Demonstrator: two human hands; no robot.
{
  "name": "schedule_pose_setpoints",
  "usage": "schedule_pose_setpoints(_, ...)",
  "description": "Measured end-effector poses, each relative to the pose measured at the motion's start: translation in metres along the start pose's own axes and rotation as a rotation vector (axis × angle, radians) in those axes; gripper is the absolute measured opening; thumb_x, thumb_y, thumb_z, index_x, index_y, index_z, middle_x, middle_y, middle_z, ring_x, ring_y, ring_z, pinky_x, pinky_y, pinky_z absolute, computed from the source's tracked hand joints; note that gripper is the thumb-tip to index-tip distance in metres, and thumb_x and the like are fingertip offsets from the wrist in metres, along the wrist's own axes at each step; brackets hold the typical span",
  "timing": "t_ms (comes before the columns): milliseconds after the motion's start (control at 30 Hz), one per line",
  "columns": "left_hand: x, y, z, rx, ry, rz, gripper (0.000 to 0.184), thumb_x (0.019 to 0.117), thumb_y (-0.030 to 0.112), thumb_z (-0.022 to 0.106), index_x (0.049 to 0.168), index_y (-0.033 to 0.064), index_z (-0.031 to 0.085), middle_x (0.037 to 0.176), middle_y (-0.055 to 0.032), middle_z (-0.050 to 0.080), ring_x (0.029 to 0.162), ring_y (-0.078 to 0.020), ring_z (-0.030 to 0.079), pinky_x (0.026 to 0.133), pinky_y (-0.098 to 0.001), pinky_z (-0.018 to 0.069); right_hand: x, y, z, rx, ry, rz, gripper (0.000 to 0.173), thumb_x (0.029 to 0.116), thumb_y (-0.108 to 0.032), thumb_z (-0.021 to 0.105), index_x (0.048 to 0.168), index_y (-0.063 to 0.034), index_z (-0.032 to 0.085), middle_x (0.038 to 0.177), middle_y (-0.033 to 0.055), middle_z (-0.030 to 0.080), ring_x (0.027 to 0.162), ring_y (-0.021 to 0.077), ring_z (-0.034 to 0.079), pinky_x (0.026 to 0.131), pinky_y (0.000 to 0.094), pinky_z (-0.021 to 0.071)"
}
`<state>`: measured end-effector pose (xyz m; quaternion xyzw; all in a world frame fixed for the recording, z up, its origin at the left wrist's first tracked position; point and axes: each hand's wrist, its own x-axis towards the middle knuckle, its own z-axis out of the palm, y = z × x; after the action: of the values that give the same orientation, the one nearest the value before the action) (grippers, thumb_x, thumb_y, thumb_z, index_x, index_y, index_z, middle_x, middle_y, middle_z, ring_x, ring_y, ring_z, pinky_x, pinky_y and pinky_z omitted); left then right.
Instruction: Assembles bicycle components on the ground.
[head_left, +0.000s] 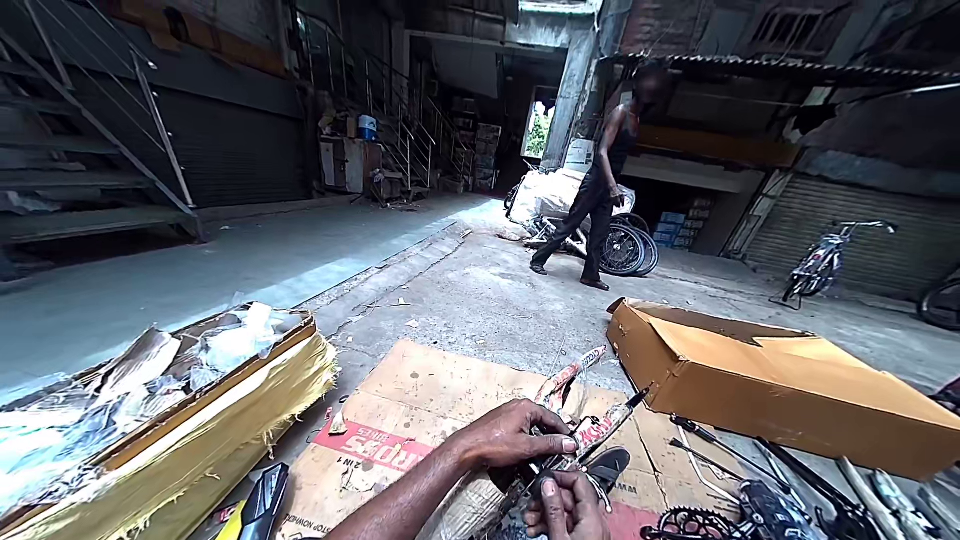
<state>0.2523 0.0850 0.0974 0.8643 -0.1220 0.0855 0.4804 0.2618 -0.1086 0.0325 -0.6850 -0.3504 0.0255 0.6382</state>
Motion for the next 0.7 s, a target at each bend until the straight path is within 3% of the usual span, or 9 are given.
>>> schedule_pose_setpoints(33, 0.0, 0.0, -0.001, 0.003, 0.001, 0.0, 0.039, 0.1033, 0.046, 0.057, 0.116, 0.0134, 0.075, 0.113, -0.0017, 0.073, 0.102, -0.0111, 0.068, 0.094, -0.0383, 0.055, 0.0, 0.003, 0.0, -0.136, -0.004, -0.11, 0.025, 0.1002, -0.013, 0.062, 0.117, 0.0054, 0.059, 0.09, 0.0078, 0.073, 0.072, 0.0161, 0.075, 0.066, 0.0348, 0.0666)
schedule_pose_setpoints(100, -0.001, 0.0, -0.002, -0.011, 0.007, -0.014, 0.039, 0.1035, 0.045, 0.057, 0.116, 0.0132, 0.075, 0.112, -0.0012, 0.073, 0.102, -0.0102, 0.068, 0.094, -0.0373, 0.0552, -0.001, 0.011, -0.003, -0.266, -0.01, -0.314, 0.033, 0.0914, -0.011, 0.071, 0.117, 0.0086, 0.064, 0.114, 0.019, 0.067, 0.092, 0.0176, 0.072, 0.08, 0.032, 0.0637)
schedule_pose_setpoints(167, -0.001, 0.0, -0.001, -0.016, 0.008, -0.026, 0.039, 0.1035, 0.045, 0.057, 0.116, 0.0132, 0.075, 0.112, -0.0012, 0.073, 0.101, -0.0102, 0.068, 0.094, -0.0378, 0.0554, -0.002, 0.013, -0.003, -0.128, -0.032, -0.251, 0.047, 0.0928, -0.015, 0.072, 0.126, 0.0122, 0.055, 0.123, 0.0218, 0.06, 0.101, 0.0185, 0.07, 0.082, 0.0323, 0.0648)
schedule_pose_setpoints(200, 0.0, 0.0, -0.001, -0.012, 0.008, -0.023, 0.039, 0.1034, 0.046, 0.057, 0.116, 0.0133, 0.075, 0.111, -0.0015, 0.073, 0.101, -0.0108, 0.068, 0.093, -0.0386, 0.0555, -0.002, 0.009, -0.002, -0.026, -0.035, -0.144, 0.053, 0.0946, -0.017, 0.071, 0.132, 0.0124, 0.048, 0.118, 0.0184, 0.061, 0.093, 0.0173, 0.071, 0.075, 0.0334, 0.0661)
schedule_pose_setpoints(300, 0.001, -0.001, 0.001, 0.011, 0.002, -0.011, 0.04, 0.1029, 0.048, 0.057, 0.116, 0.0146, 0.075, 0.115, -0.0011, 0.073, 0.103, -0.011, 0.068, 0.094, -0.0391, 0.0552, -0.001, -0.004, 0.0, 0.059, -0.06, 0.048, 0.03, 0.1026, -0.014, 0.061, 0.122, 0.0056, 0.049, 0.089, 0.0119, 0.071, 0.066, 0.0206, 0.072, 0.057, 0.038, 0.0639)
schedule_pose_setpoints(433, 0.0, -0.004, 0.001, -0.002, 0.002, -0.014, 0.041, 0.1036, 0.047, 0.055, 0.116, 0.0142, 0.075, 0.114, -0.0009, 0.073, 0.103, -0.0108, 0.068, 0.094, -0.0386, 0.0553, -0.002, 0.007, -0.003, -0.279, -0.033, -0.329, 0.021, 0.0912, -0.011, 0.068, 0.107, 0.0036, 0.068, 0.123, 0.0237, 0.06, 0.103, 0.0207, 0.067, 0.087, 0.0317, 0.0597)
schedule_pose_setpoints(533, 0.002, -0.004, 0.0, 0.0, -0.004, -0.009, 0.041, 0.1032, 0.048, 0.056, 0.116, 0.0149, 0.075, 0.114, -0.0007, 0.073, 0.102, -0.011, 0.068, 0.093, -0.0388, 0.0561, -0.003, 0.005, 0.0, 0.048, -0.031, -0.042, 0.044, 0.0994, -0.019, 0.065, 0.128, 0.0105, 0.05, 0.106, 0.0152, 0.066, 0.082, 0.0175, 0.071, 0.069, 0.0358, 0.0649)
schedule_pose_setpoints(600, 0.002, -0.003, 0.001, 0.008, -0.008, -0.014, 0.041, 0.103, 0.05, 0.056, 0.116, 0.0162, 0.075, 0.115, 0.0003, 0.073, 0.103, -0.0105, 0.068, 0.093, -0.0387, 0.0557, -0.001, 0.001, 0.0, 0.154, -0.075, 0.077, 0.033, 0.1049, -0.019, 0.058, 0.123, 0.0062, 0.048, 0.088, 0.0128, 0.07, 0.068, 0.0211, 0.072, 0.061, 0.0403, 0.0644)
schedule_pose_setpoints(700, 0.001, -0.004, 0.0, 0.001, -0.007, -0.014, 0.04, 0.103, 0.049, 0.056, 0.117, 0.0166, 0.075, 0.116, 0.0006, 0.073, 0.104, -0.0103, 0.068, 0.094, -0.0381, 0.0555, 0.003, 0.012, -0.005, -0.173, -0.05, -0.272, 0.027, 0.0922, -0.006, 0.067, 0.115, 0.0081, 0.064, 0.115, 0.0202, 0.064, 0.093, 0.0204, 0.07, 0.081, 0.0341, 0.0632)
